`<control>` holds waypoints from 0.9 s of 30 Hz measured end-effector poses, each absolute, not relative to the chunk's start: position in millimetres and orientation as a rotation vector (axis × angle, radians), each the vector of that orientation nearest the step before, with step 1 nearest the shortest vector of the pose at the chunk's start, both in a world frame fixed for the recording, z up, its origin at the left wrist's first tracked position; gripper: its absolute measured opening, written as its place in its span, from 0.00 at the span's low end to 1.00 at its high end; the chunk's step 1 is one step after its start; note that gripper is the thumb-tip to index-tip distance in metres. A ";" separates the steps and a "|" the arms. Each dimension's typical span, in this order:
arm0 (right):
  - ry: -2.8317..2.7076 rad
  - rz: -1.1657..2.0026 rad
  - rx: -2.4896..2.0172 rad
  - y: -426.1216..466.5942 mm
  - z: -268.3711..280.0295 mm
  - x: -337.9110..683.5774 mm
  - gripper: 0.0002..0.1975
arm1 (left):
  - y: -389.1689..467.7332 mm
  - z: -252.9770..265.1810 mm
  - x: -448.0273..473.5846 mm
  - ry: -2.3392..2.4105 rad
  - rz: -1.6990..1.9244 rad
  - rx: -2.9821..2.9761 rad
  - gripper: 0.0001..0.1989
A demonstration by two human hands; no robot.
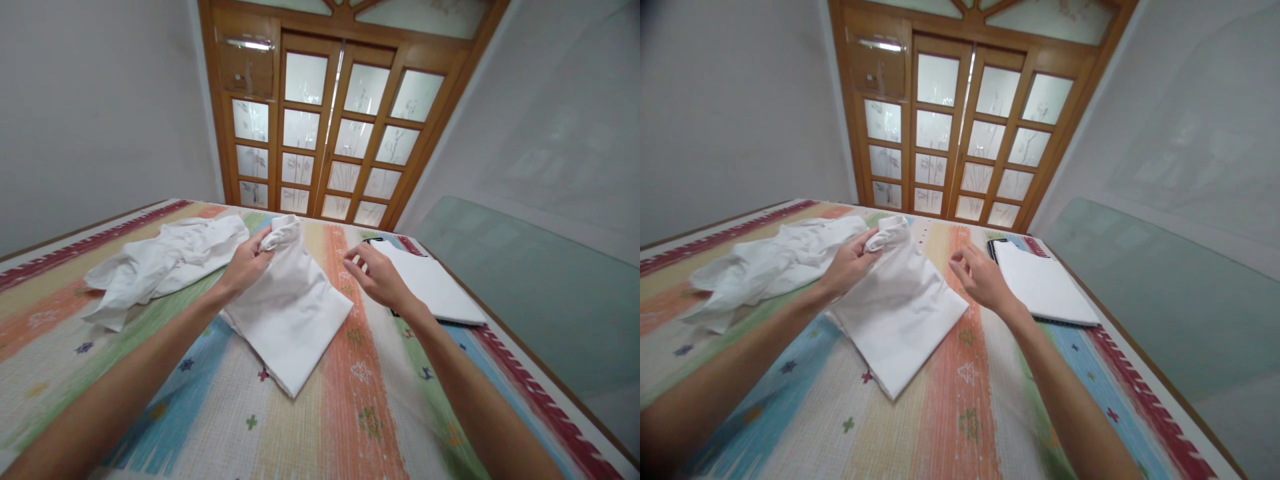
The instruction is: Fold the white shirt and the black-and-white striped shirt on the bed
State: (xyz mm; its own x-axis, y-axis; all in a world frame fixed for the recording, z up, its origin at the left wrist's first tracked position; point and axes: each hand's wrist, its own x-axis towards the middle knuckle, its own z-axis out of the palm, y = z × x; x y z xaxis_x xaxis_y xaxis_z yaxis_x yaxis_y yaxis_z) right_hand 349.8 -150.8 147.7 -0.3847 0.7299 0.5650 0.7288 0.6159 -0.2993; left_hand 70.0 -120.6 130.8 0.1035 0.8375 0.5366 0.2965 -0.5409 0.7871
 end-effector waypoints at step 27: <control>-2.560 0.249 -0.710 -124.2 194.9 293.3 0.20 | -145.0 171.6 69.5 0.734 1.113 1.964 0.38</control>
